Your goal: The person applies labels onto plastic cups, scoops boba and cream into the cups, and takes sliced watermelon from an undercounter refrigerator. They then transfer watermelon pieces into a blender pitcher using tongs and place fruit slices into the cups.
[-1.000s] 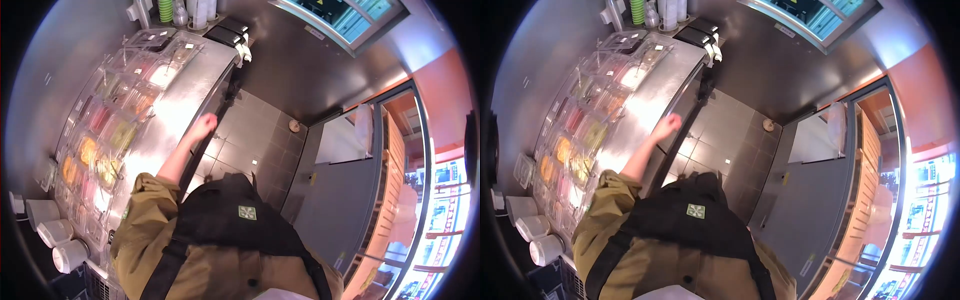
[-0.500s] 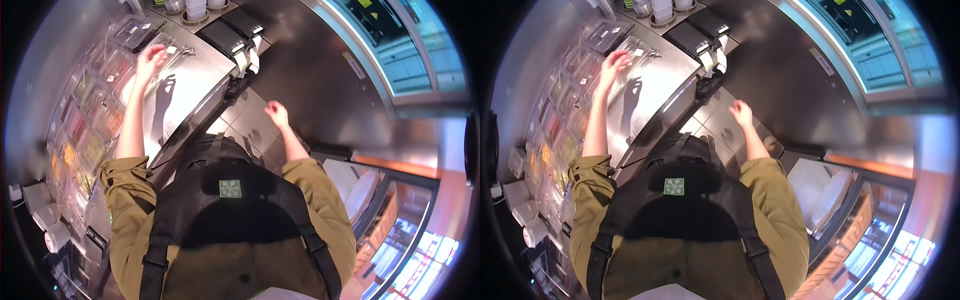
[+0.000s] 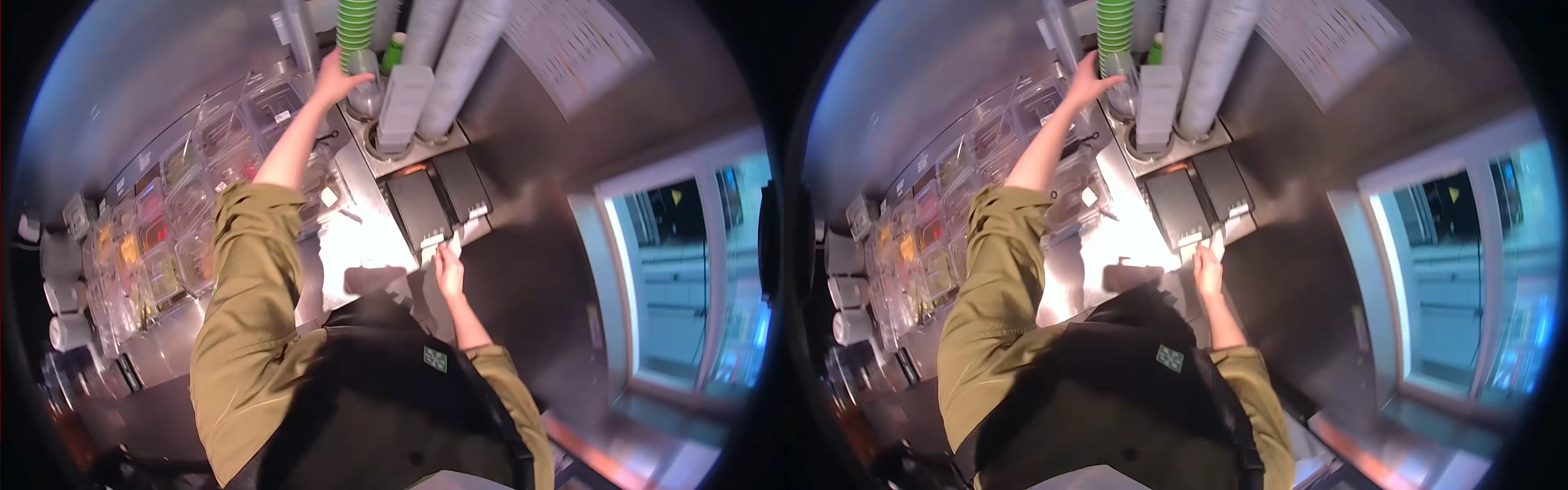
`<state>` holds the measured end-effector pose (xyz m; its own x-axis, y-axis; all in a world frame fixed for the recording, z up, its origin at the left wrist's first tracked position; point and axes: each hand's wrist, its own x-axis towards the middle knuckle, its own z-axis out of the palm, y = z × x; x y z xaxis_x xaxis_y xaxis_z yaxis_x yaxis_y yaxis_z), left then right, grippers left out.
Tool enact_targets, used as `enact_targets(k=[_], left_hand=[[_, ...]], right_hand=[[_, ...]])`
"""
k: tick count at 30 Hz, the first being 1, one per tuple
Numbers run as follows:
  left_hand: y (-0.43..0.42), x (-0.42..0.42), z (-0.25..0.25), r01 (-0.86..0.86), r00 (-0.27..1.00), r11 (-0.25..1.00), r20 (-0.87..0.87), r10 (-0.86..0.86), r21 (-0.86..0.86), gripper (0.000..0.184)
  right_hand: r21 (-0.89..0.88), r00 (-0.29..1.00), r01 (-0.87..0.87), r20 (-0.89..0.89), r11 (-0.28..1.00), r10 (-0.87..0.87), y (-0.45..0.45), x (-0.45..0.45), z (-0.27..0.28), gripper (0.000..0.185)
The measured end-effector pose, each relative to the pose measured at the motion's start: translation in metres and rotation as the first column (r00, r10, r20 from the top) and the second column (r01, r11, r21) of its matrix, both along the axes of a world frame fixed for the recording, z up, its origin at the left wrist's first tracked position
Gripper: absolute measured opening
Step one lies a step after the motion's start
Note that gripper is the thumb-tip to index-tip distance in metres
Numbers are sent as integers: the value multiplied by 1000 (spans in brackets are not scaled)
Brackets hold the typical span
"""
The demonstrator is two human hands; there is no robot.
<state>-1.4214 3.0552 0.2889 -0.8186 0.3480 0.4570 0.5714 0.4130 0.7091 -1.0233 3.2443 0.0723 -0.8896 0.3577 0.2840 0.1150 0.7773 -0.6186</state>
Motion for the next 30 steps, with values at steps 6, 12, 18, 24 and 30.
enact_targets(k=[6,12,18,24,30], left_hand=[[45,-78,-71,-138,989,979,27,143,-148,100],[47,-75,-25,-255,964,932,11,267,-257,82],[53,-60,59,-329,944,879,-144,297,-344,81],[20,-20,109,-501,863,828,78,499,253,64],[-63,87,25,-632,707,336,697,-119,698,74]], right_hand=[[78,997,-26,68,997,21,9,-14,2,8],[197,996,-83,51,977,75,14,-23,1,7],[213,993,-122,25,969,119,19,-21,1,9],[294,984,-175,13,940,179,20,-23,3,9],[302,958,-286,85,909,273,22,-17,21,11]])
